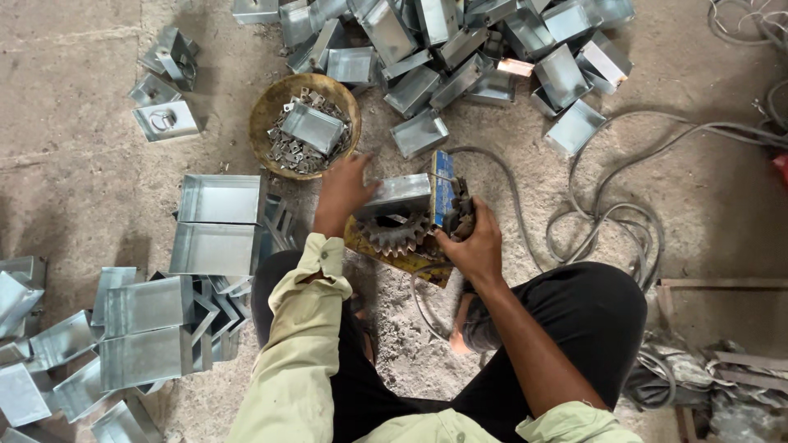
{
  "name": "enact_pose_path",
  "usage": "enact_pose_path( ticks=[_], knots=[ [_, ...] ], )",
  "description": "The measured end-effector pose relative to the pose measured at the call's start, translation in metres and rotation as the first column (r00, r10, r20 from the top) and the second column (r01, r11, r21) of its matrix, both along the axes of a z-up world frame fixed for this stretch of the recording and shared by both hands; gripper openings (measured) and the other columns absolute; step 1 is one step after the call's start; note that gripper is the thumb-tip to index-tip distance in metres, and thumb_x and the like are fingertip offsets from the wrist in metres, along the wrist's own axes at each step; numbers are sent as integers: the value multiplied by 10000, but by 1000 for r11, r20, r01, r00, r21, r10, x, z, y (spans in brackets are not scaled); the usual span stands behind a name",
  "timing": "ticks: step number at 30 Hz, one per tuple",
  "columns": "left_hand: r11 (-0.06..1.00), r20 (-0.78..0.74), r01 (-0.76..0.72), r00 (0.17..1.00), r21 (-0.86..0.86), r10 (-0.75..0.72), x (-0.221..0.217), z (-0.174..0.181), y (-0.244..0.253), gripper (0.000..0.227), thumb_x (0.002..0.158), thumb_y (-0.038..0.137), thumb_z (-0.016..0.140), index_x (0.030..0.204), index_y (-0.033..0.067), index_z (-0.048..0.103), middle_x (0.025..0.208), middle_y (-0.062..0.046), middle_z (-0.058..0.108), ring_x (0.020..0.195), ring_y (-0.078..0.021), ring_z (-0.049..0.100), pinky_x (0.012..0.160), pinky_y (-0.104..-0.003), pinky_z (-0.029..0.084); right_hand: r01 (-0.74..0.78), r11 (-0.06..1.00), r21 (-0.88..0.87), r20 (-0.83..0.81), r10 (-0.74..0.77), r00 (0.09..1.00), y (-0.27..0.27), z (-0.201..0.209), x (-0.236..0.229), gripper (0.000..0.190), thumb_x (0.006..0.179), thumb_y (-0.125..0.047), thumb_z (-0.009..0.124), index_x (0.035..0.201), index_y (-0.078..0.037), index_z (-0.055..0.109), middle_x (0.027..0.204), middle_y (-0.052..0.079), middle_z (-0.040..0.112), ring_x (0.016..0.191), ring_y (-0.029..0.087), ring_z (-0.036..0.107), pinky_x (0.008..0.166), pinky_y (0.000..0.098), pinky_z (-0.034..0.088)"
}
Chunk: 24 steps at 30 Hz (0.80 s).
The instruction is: The person sits on the floor and uses a handheld welding tool to join the corners of small rectangular metal boxes. They pick up a box, weld its seams while sparks fly, and then place the finished unit into a pile of similar boxes.
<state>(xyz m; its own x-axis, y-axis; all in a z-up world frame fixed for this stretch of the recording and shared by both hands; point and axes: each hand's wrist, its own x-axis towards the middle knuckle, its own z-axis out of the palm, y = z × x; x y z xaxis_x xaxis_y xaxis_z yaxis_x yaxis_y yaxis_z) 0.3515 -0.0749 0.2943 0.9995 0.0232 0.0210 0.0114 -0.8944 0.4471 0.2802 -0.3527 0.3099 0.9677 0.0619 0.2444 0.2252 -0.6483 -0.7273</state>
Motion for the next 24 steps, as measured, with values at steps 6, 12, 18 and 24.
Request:
enact_pose_path(
  ticks=[6,12,18,24],
  knots=[
    [996,325,-58,942,-67,77,-9,6,19,393,885,218,758,1256,107,693,1247,-136,678,1136,-359,631,947,-472,507,-10,1000,0,-16,10,1000,1,0,2,844,706,-240,899,1395,26,491,1197,231,621,1086,369,671,939,455,557],
    [986,408,-61,905,-153,119,-27,27,25,281,899,179,755,1159,78,722,1174,-118,699,1069,-356,662,899,-449,527,-17,1000,-20,34,18,999,1,-1,6,803,704,-239,911,1361,15,525,1189,221,639,1091,377,673,953,467,552],
    [940,396,-16,904,-341,159,-78,55,18,245,929,156,737,1159,76,716,1150,-125,691,982,-302,696,841,-406,561,-31,1000,-6,-32,31,999,3,2,7,831,702,-244,905,1379,22,505,1154,212,631,1033,350,681,905,438,567],
    [959,235,-46,965,-281,115,-83,41,22,225,945,157,717,1155,77,724,1115,-141,704,880,-298,709,783,-412,555,-72,990,119,68,65,996,0,-12,3,756,726,-203,868,1367,9,527,1201,178,663,1128,323,699,924,417,572]
  ],
)
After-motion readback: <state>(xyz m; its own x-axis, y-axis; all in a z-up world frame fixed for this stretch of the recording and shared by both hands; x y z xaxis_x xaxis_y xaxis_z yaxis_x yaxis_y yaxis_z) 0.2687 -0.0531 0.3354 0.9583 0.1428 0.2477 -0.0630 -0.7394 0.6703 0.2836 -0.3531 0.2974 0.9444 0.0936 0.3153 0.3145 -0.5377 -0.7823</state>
